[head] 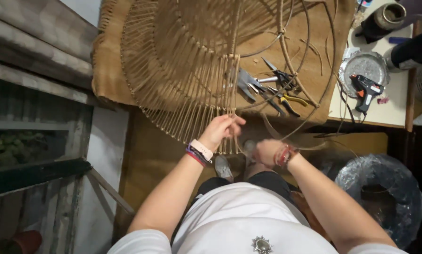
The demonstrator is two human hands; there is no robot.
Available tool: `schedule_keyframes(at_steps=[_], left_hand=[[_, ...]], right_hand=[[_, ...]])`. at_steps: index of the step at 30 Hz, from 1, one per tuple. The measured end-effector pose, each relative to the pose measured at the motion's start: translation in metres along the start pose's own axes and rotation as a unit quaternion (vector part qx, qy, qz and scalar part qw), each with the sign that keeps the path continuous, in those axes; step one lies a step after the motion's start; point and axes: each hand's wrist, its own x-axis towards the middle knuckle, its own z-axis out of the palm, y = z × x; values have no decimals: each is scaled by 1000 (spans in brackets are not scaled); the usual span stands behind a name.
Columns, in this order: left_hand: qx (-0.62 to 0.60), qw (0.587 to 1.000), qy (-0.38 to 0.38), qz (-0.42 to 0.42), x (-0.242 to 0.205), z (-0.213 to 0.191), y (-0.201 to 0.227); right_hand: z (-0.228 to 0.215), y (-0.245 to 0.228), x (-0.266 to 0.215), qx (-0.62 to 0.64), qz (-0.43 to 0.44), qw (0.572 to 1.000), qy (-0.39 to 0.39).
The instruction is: Weaving a wicker lampshade by threading and securing rattan strands onto a frame.
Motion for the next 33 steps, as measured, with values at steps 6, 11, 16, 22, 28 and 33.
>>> schedule_keyframes(at_steps=[6, 11, 16, 22, 28, 33], left_hand=[[438, 890, 120, 43, -1, -4, 12], [271, 944, 166, 89, -15, 10, 8], [6, 996, 89, 22, -10, 18, -2], [371, 904, 189, 101, -6, 0, -15], [14, 975, 219, 27, 7, 20, -36], [181, 958, 219, 25, 15, 5, -52]], right_hand=[[-118, -15, -27, 643, -73, 724, 237], [-75, -3, -25, 266, -256, 892, 261], [27, 23, -2, 89, -15, 996, 3], [-123, -7, -12, 706, -122, 668, 201], [-139, 12, 75, 512, 36, 777, 365], [-144, 14, 67, 707, -83, 573, 406]])
